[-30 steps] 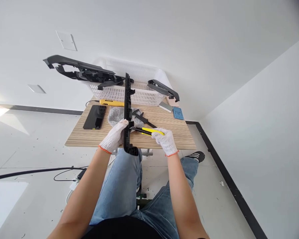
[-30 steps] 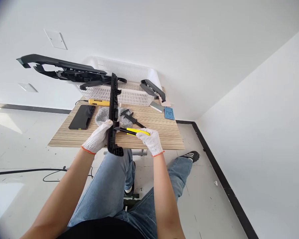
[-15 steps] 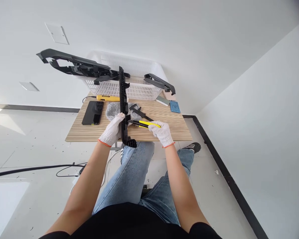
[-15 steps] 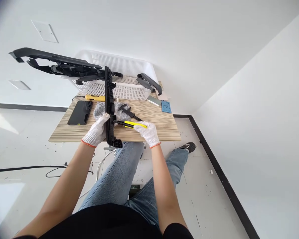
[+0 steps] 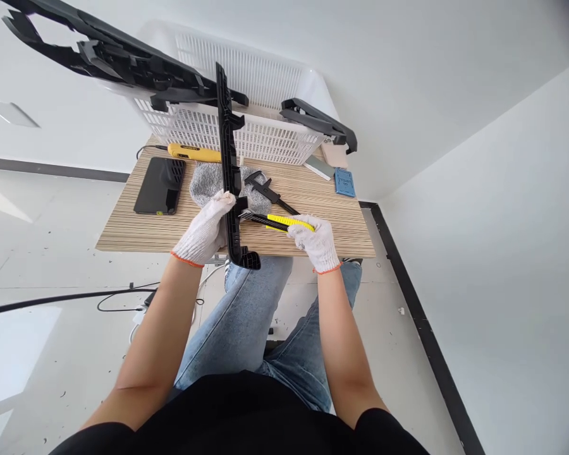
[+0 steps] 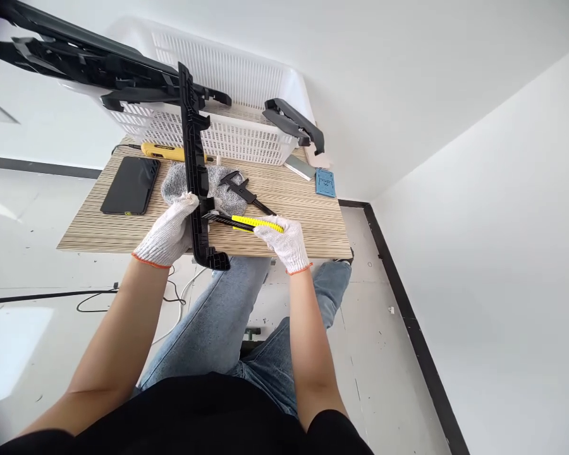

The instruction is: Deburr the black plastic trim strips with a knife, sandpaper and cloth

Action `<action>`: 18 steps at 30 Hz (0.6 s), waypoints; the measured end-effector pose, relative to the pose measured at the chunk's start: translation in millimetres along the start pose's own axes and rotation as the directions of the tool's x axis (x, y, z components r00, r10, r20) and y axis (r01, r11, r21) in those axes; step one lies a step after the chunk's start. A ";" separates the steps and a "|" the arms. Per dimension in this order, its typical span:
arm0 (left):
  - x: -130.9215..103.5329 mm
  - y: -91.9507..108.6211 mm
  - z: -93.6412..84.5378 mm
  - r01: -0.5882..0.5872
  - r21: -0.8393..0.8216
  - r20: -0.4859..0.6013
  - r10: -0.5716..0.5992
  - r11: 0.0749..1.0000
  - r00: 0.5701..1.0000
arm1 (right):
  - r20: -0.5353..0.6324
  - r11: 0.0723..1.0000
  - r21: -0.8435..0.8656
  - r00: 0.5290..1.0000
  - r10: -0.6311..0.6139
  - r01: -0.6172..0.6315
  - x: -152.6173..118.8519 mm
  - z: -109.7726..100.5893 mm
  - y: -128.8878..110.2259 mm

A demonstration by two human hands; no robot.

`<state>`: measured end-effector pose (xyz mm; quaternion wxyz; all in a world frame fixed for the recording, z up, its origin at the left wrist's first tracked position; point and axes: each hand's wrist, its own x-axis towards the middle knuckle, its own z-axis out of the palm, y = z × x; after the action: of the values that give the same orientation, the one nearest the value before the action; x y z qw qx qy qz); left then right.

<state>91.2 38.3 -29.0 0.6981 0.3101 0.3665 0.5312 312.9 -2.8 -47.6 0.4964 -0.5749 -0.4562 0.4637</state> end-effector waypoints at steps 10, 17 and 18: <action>-5.1 3.0 2.8 0.048 0.040 0.073 -0.051 0.998 0.996 | 0.114 0.999 -0.037 0.993 -0.004 0.008 -6.6 0.8 -6.2; -4.7 1.0 1.7 0.020 0.174 -0.047 -0.012 0.984 0.999 | -0.003 0.989 -0.126 0.997 -0.080 0.079 -7.6 4.6 0.4; -4.9 1.0 0.8 0.025 0.182 -0.057 -0.015 0.983 0.998 | -0.020 0.989 -0.126 0.996 -0.086 0.083 -7.9 5.2 0.8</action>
<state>90.5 33.8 -26.8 0.6616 0.3542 0.4357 0.4969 306.7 -9.8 -48.2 0.4843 -0.5908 -0.5020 0.4055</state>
